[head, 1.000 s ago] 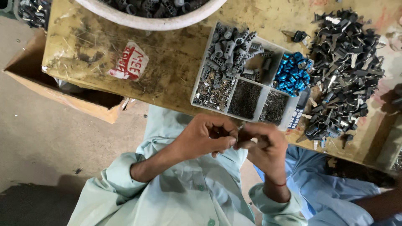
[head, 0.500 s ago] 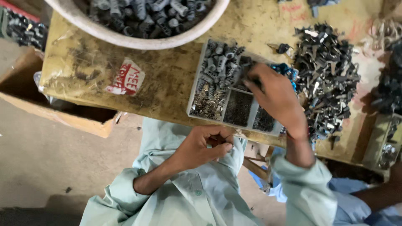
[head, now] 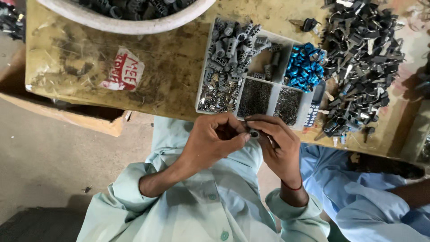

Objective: The person sits at a workbench and assembles small electrical plug components by hand. They pick parts from a compartment tray, fit the pieces together between their fingers, and place finished assemblies onto the table or into the tray compartments, repeating the cycle.

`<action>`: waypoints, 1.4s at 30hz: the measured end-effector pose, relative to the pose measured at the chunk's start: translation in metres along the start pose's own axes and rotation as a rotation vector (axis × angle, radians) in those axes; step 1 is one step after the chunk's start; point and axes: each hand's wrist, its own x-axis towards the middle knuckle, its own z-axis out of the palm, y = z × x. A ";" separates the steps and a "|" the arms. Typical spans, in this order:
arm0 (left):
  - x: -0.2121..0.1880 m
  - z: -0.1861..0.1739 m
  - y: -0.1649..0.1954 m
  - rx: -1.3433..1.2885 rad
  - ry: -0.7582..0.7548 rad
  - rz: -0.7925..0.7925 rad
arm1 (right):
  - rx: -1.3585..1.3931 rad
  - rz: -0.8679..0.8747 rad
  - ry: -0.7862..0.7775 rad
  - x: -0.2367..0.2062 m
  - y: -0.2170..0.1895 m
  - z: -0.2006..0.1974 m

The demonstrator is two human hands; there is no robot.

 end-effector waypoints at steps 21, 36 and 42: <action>-0.009 0.014 0.001 0.115 0.025 0.270 | -0.265 -0.074 0.088 0.000 -0.040 -0.003; -0.016 0.011 -0.008 -0.116 0.033 0.086 | -0.025 0.010 0.162 -0.013 -0.009 0.001; -0.023 0.024 -0.014 -0.162 0.130 0.198 | -0.026 -0.034 0.190 -0.012 -0.012 0.005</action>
